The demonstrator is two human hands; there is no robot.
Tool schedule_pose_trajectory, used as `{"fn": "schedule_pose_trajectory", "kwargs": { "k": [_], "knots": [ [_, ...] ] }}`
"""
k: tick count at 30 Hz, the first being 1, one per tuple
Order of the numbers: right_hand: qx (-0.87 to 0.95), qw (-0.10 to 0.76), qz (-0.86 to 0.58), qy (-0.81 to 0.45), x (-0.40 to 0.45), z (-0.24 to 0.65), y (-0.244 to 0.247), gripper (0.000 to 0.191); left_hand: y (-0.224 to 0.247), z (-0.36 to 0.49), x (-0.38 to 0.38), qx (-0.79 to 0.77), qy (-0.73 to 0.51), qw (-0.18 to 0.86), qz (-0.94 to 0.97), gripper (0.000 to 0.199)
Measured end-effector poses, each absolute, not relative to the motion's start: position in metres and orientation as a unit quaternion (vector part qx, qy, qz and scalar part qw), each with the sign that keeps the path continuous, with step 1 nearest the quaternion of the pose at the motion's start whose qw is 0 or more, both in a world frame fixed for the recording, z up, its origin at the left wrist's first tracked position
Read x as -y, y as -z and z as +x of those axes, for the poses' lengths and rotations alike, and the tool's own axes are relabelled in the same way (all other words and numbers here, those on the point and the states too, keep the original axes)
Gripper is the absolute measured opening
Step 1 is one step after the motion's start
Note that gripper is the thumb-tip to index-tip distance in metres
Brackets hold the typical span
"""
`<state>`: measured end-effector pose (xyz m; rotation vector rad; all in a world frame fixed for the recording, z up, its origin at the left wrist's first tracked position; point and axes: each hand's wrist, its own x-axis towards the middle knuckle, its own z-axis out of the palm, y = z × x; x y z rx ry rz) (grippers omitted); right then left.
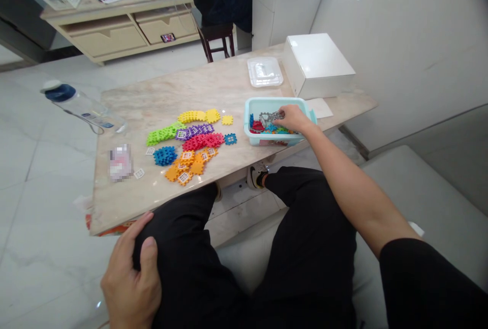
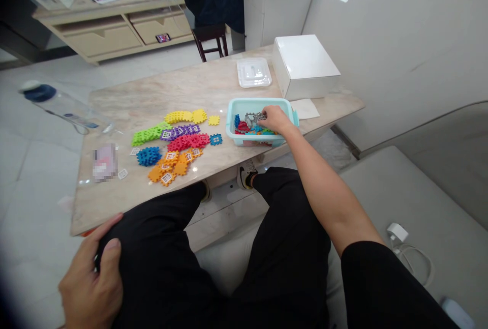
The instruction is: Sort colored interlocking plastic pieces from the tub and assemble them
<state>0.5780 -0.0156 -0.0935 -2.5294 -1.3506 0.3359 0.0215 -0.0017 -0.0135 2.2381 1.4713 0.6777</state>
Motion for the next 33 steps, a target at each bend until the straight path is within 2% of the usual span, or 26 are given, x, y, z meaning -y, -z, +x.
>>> {"fn": "schedule_pose_trajectory", "kwargs": {
  "k": [5,12,17,24,33],
  "knots": [
    [0.4,0.135,-0.903,-0.077,0.006,0.565,0.092,0.039,0.014,0.026,0.003,-0.515,-0.249,0.187,0.799,0.049],
    [0.37,0.065,-0.921,-0.101,-0.027,0.536,0.09,0.044,0.018,0.023,0.001,-0.495,-0.261,0.198,0.805,0.048],
    [0.372,0.061,-0.917,-0.129,-0.037,0.527,0.088,0.04,0.022,0.011,-0.002,-0.493,-0.264,0.204,0.804,0.048],
    [0.396,0.052,-0.906,-0.141,-0.034,0.527,0.094,0.064,0.023,0.008,-0.003,-0.496,-0.275,0.204,0.798,0.048],
    [0.404,0.029,-0.904,-0.139,-0.034,0.53,0.103,0.06,0.018,0.018,0.003,-0.5,-0.272,0.206,0.796,0.046]
  ]
}}
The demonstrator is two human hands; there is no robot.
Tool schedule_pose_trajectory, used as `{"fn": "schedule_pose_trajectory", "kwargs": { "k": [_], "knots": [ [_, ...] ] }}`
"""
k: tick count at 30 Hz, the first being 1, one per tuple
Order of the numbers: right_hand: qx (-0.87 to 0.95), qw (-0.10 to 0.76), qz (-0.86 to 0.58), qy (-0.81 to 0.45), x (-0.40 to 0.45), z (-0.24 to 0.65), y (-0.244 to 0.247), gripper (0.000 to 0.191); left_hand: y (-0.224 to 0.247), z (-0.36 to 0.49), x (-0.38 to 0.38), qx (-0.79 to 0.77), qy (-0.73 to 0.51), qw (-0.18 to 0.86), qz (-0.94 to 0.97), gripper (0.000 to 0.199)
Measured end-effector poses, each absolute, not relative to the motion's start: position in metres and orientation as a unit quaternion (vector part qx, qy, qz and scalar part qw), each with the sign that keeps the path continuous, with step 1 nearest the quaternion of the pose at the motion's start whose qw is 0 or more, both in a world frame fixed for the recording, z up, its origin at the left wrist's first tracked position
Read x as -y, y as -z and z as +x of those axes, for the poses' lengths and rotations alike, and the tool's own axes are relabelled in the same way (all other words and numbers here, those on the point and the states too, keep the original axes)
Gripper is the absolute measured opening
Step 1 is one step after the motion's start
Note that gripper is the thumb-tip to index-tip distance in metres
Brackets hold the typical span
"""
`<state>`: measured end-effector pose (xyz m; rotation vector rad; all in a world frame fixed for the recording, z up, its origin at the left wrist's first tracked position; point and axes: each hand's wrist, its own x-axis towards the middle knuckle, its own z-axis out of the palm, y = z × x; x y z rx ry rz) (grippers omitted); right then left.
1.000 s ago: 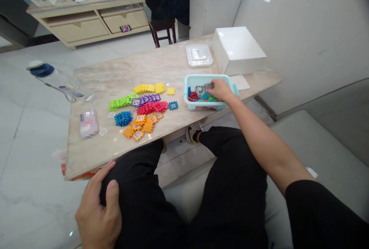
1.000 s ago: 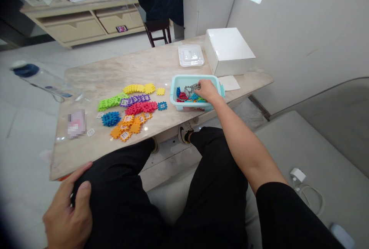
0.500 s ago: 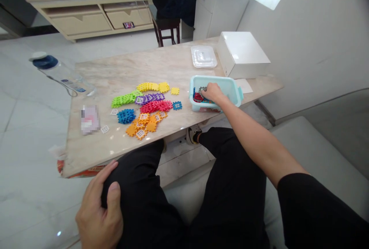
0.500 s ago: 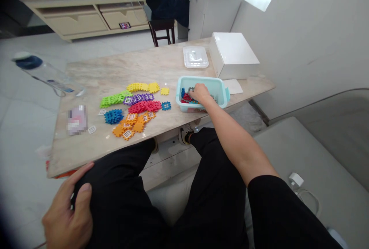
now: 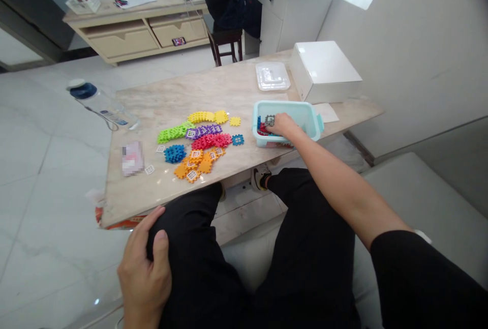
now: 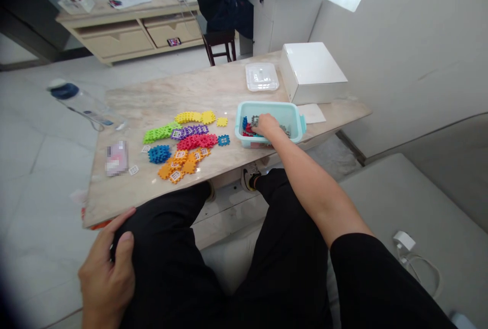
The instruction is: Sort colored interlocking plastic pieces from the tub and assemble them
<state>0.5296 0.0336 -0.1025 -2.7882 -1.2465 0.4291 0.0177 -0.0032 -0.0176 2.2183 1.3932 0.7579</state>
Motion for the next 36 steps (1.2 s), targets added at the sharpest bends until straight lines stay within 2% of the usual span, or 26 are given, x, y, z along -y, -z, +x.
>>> {"fn": "schedule_pose_trajectory", "kwargs": {
  "k": [5,10,16,20,27,36],
  "knots": [
    [0.405,0.051,-0.905,-0.122,-0.033,0.529,0.098,0.056,0.017,0.02,0.004,-0.5,-0.265,0.2,0.8,0.046],
    [0.398,0.042,-0.907,-0.131,-0.025,0.536,0.097,0.042,0.016,0.024,0.005,-0.497,-0.264,0.197,0.803,0.046],
    [0.412,0.01,-0.902,-0.126,-0.013,0.551,0.097,0.047,0.013,0.029,0.008,-0.5,-0.259,0.191,0.804,0.046],
    [0.483,-0.009,-0.869,-0.103,-0.007,0.559,0.097,0.041,0.013,0.03,0.008,-0.496,-0.259,0.192,0.806,0.046],
    [0.561,0.022,-0.826,-0.06,-0.008,0.558,0.096,0.037,0.013,0.029,0.007,-0.497,-0.257,0.193,0.806,0.043],
    [0.548,0.029,-0.831,-0.097,-0.008,0.553,0.092,0.038,0.013,0.026,0.007,-0.497,-0.257,0.191,0.806,0.041]
  ]
}}
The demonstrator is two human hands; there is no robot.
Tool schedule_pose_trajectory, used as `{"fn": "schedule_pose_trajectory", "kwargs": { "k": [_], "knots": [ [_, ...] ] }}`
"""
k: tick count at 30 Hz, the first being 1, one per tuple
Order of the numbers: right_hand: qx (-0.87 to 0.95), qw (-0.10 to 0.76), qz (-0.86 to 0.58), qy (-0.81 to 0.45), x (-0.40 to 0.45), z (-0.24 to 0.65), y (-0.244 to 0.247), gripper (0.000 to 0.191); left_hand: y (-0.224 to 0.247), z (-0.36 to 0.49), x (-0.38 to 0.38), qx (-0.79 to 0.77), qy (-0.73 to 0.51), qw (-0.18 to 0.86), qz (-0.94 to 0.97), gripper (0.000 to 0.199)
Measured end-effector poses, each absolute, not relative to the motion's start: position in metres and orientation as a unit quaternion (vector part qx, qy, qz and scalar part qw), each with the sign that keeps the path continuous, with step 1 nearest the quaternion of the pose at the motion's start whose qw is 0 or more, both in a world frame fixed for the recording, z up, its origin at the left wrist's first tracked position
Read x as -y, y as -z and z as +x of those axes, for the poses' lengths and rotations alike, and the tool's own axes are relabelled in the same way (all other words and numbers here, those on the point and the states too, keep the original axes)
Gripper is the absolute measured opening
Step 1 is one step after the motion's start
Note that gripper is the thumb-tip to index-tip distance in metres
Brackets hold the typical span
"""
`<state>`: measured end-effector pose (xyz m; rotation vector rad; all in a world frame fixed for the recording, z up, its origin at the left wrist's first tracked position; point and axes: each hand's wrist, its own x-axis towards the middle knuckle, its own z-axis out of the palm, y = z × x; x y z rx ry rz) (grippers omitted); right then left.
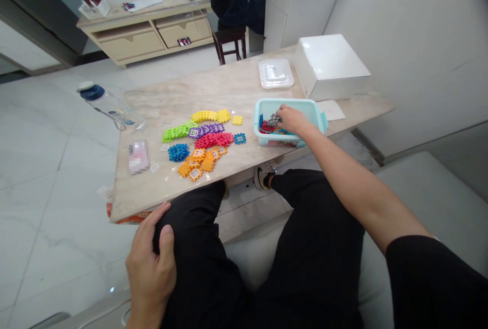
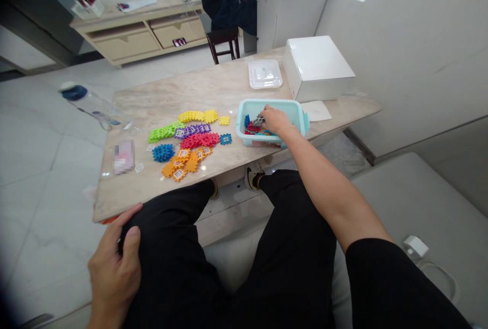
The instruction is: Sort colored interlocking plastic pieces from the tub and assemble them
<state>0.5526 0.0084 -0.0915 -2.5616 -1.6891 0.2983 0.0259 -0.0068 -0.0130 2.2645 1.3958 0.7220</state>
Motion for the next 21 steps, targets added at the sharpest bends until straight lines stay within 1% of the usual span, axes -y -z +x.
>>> {"fn": "schedule_pose_trajectory", "kwargs": {
  "k": [11,21],
  "knots": [
    [0.562,0.056,-0.815,-0.129,-0.008,0.561,0.108,0.045,0.014,0.025,0.006,-0.5,-0.259,0.196,0.803,0.043],
    [0.55,0.048,-0.823,-0.134,-0.012,0.559,0.105,0.047,0.015,0.025,0.006,-0.501,-0.257,0.193,0.804,0.045]
  ]
}}
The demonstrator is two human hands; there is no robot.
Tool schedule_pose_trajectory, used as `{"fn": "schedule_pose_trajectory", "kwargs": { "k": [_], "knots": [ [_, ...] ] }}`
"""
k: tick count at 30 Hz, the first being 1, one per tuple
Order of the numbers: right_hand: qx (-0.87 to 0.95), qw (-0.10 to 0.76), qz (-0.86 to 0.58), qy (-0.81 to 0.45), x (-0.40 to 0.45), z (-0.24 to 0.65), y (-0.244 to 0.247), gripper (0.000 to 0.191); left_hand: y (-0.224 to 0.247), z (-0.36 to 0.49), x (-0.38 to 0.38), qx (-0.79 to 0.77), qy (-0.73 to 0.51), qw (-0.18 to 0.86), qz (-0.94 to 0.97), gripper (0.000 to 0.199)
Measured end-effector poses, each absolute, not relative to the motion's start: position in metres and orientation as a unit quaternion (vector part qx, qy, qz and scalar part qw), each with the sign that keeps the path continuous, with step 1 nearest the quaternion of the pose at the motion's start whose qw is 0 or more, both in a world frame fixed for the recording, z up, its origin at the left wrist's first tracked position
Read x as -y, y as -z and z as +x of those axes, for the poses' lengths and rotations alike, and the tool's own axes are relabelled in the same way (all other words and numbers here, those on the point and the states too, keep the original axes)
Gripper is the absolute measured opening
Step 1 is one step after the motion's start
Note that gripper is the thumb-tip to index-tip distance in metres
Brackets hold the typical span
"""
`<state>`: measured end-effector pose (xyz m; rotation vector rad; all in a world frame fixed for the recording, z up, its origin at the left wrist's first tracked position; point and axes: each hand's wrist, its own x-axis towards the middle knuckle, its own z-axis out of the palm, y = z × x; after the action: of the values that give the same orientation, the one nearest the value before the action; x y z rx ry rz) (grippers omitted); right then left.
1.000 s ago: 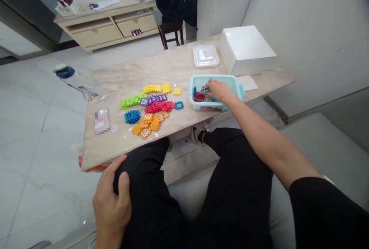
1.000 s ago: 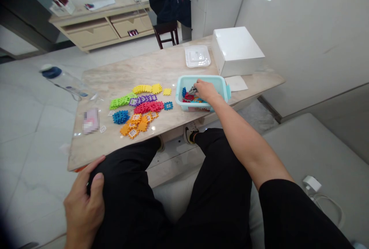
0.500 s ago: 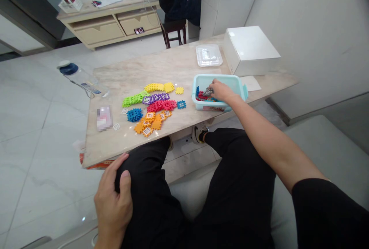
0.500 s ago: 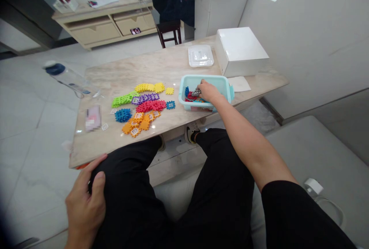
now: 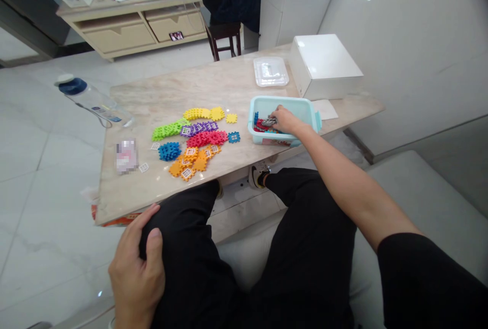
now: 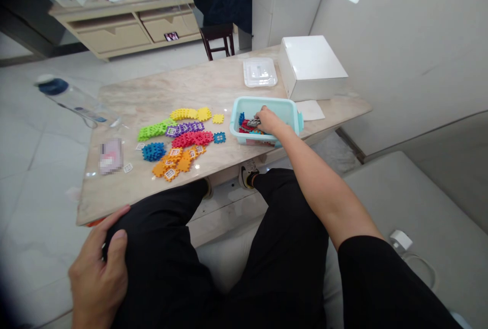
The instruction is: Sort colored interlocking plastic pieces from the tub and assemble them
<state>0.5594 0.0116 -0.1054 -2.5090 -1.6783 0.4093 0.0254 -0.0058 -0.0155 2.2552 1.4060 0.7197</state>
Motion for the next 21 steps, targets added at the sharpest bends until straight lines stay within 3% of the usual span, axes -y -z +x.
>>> {"fn": "schedule_pose_trajectory", "kwargs": {
  "k": [6,12,17,21],
  "knots": [
    [0.533,0.019,-0.831,-0.159,-0.015,0.56,0.106,0.037,0.016,0.025,0.006,-0.505,-0.254,0.193,0.802,0.045],
    [0.518,0.055,-0.841,-0.15,-0.008,0.562,0.101,0.029,0.014,0.029,0.005,-0.498,-0.259,0.191,0.805,0.045],
    [0.47,0.148,-0.862,-0.123,0.01,0.558,0.083,0.03,0.017,0.032,0.006,-0.477,-0.27,0.197,0.813,0.042],
    [0.407,0.279,-0.866,-0.088,0.016,0.544,0.06,0.032,0.02,0.03,0.008,-0.462,-0.279,0.2,0.818,0.041]
  ]
}}
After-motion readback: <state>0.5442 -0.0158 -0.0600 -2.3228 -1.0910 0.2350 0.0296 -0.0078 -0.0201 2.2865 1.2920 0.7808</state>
